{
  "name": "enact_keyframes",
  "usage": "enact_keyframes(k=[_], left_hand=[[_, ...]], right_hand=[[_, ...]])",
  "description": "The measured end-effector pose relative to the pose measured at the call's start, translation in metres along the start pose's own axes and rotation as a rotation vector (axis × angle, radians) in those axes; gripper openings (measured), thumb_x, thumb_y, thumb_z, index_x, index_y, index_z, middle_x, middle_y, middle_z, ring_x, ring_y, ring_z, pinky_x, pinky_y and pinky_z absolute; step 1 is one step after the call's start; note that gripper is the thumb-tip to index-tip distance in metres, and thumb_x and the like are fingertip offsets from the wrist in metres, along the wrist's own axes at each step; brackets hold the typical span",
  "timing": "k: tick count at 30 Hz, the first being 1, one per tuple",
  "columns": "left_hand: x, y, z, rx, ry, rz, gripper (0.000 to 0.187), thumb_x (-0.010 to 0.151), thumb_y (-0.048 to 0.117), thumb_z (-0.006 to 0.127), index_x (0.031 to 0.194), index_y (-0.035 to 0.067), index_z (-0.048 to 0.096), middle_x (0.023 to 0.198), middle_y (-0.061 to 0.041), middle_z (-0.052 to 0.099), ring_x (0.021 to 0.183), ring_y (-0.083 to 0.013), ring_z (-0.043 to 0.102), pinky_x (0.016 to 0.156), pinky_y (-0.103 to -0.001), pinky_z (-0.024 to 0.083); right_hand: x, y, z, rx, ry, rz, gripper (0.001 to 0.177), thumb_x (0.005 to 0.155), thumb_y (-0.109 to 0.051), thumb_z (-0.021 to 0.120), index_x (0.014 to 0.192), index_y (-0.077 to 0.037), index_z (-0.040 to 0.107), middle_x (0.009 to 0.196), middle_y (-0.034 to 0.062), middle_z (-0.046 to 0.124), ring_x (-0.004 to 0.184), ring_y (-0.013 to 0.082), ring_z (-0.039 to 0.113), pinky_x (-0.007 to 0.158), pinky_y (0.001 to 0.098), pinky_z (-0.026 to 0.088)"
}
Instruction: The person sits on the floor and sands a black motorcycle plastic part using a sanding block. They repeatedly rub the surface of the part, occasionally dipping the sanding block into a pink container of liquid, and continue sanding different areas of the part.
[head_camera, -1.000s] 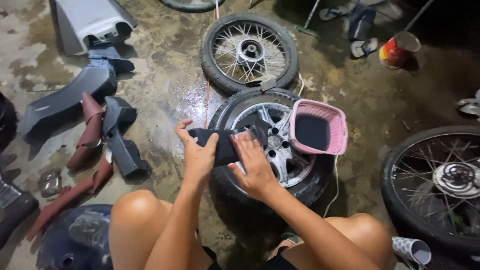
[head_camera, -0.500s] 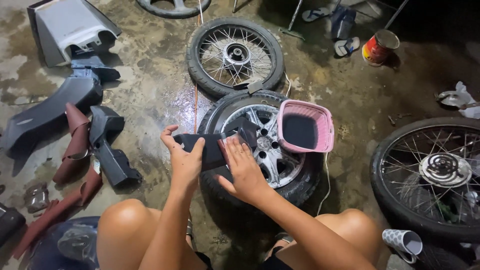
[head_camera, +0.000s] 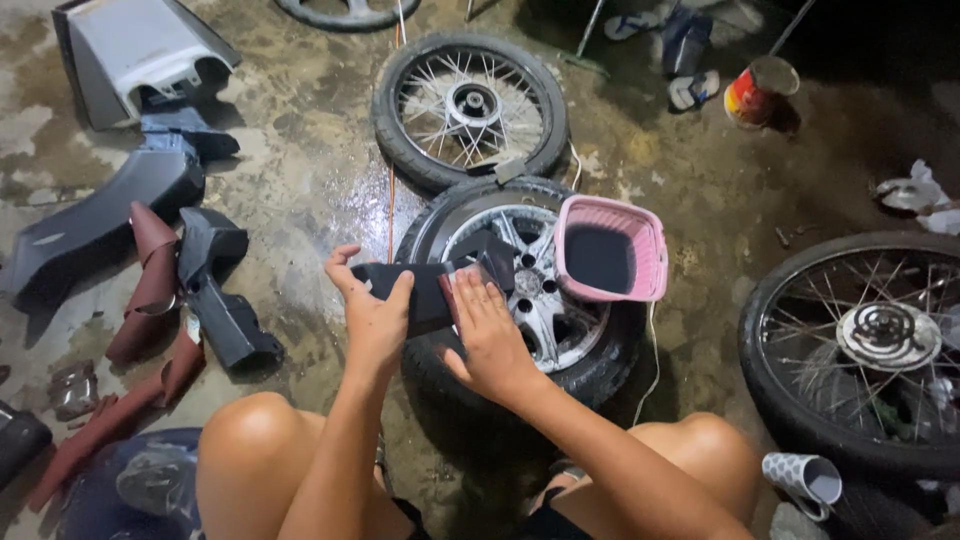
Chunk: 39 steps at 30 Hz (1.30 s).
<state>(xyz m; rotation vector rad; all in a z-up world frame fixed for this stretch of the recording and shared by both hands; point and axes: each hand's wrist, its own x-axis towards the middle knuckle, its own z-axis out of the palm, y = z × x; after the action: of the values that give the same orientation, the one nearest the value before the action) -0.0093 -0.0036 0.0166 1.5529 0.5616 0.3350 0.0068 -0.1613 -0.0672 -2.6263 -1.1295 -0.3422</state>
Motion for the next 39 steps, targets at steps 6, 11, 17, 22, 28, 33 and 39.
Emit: enact_keyframes(k=[6, 11, 17, 22, 28, 33, 39], left_hand=[[0.009, -0.006, 0.003, 0.013, -0.016, 0.025, 0.067, 0.092, 0.01, 0.071, 0.14, 0.018, 0.025, 0.136, -0.032, 0.044, 0.132, -0.0482, 0.048, 0.1, -0.053, 0.048], [0.013, 0.003, 0.011, -0.118, -0.017, 0.002, 0.086, 0.088, 0.0, 0.071, 0.149, 0.018, 0.012, 0.131, -0.028, 0.044, 0.124, -0.0363, 0.061, 0.101, -0.042, 0.05], [0.043, 0.005, 0.026, -0.322, -0.13, -0.139, 0.104, 0.078, -0.001, 0.08, 0.153, 0.014, 0.01, 0.129, -0.025, 0.059, 0.116, -0.0314, 0.062, 0.099, -0.046, 0.051], [0.06, 0.001, 0.041, -0.418, -0.187, -0.229, 0.1, 0.079, 0.001, 0.08, 0.15, 0.016, 0.011, 0.135, -0.02, 0.061, 0.118, -0.0325, 0.061, 0.095, -0.054, 0.052], [0.064, -0.002, 0.038, -0.441, -0.201, -0.235, 0.1, 0.077, 0.0, 0.078, 0.148, 0.017, 0.01, 0.135, -0.018, 0.062, 0.116, -0.0333, 0.058, 0.093, -0.056, 0.051], [0.056, -0.006, 0.033, -0.38, -0.226, -0.245, 0.091, 0.078, -0.004, 0.076, 0.14, 0.02, 0.015, 0.137, -0.019, 0.06, 0.117, -0.0367, 0.059, 0.092, -0.055, 0.053], [0.038, -0.004, 0.039, -0.3, -0.267, -0.275, 0.086, 0.077, -0.004, 0.074, 0.135, 0.022, 0.016, 0.133, -0.016, 0.061, 0.112, -0.0364, 0.06, 0.09, -0.055, 0.055]], right_hand=[[0.004, -0.004, -0.006, -0.081, -0.021, 0.021, 0.103, 0.071, -0.03, 0.083, 0.152, 0.012, 0.034, 0.16, 0.0322, 0.033, 0.151, 0.0442, 0.03, 0.125, 0.0497, 0.017], [0.005, -0.001, -0.007, -0.109, -0.031, 0.044, 0.107, 0.071, -0.032, 0.082, 0.152, 0.013, 0.031, 0.161, 0.0332, 0.03, 0.152, 0.0445, 0.027, 0.126, 0.0502, 0.015], [0.015, 0.009, -0.014, -0.144, 0.006, 0.104, 0.102, 0.076, -0.038, 0.08, 0.151, 0.014, 0.034, 0.16, 0.032, 0.033, 0.152, 0.0427, 0.028, 0.126, 0.048, 0.014], [0.016, 0.02, -0.01, -0.166, 0.004, 0.148, 0.101, 0.074, -0.035, 0.082, 0.15, 0.013, 0.035, 0.159, 0.0312, 0.034, 0.152, 0.042, 0.029, 0.127, 0.048, 0.014], [0.018, 0.017, -0.004, -0.132, 0.003, 0.172, 0.104, 0.072, -0.036, 0.082, 0.15, 0.013, 0.034, 0.16, 0.0305, 0.033, 0.152, 0.0414, 0.028, 0.127, 0.0475, 0.013], [0.01, 0.01, -0.008, -0.146, -0.009, 0.18, 0.111, 0.066, -0.035, 0.084, 0.152, 0.012, 0.031, 0.162, 0.0286, 0.031, 0.153, 0.0403, 0.027, 0.127, 0.0466, 0.012], [0.02, 0.027, -0.012, -0.182, -0.09, 0.205, 0.129, 0.049, -0.029, 0.091, 0.153, 0.012, 0.027, 0.164, 0.0295, 0.026, 0.153, 0.0412, 0.024, 0.127, 0.0482, 0.013]])
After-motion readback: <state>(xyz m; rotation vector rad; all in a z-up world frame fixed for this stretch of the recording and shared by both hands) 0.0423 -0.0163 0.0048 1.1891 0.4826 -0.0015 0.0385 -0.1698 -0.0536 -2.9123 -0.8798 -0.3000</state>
